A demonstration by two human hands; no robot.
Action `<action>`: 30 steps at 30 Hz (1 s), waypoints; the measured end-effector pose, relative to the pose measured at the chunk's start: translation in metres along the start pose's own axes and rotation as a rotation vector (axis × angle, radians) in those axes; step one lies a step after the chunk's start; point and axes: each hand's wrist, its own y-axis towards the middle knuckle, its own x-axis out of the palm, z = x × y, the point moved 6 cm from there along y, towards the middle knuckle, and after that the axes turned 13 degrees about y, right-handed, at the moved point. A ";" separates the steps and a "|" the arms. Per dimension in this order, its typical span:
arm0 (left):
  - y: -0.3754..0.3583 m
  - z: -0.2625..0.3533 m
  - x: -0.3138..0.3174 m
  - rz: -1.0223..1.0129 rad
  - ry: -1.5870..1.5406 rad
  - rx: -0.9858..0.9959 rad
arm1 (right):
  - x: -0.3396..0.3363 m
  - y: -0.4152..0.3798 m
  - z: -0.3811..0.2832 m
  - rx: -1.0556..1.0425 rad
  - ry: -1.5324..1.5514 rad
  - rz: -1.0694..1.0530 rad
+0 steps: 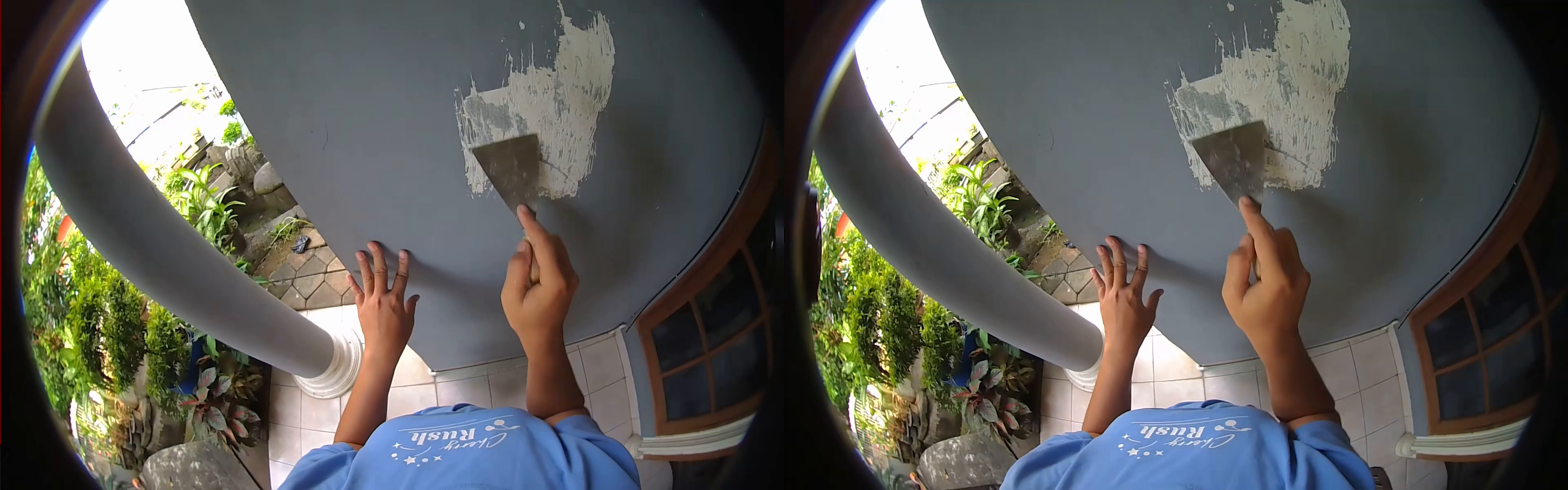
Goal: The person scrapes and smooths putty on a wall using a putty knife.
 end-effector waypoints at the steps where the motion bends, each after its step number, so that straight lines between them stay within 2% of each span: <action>1: 0.000 0.001 0.000 0.015 0.015 -0.011 | -0.003 -0.006 0.005 0.066 0.011 -0.039; 10: -0.003 0.007 0.000 0.011 0.169 -0.100 | 0.011 0.019 0.006 -0.095 -0.064 -0.011; 14: -0.003 0.011 -0.001 0.043 0.157 -0.107 | -0.001 0.012 0.004 -0.106 -0.079 -0.060; 17: -0.003 0.011 0.001 0.032 0.148 -0.110 | -0.009 0.007 0.007 -0.027 -0.111 -0.087; 20: -0.004 0.010 0.000 0.028 0.138 -0.105 | -0.002 0.017 0.001 -0.102 -0.126 -0.052; 23: -0.004 0.012 0.003 -0.055 0.168 -0.148 | 0.000 0.016 0.005 -0.104 -0.104 -0.059; 30: -0.005 0.013 0.007 -0.049 0.133 -0.154 | 0.007 0.004 -0.004 -0.082 -0.101 -0.045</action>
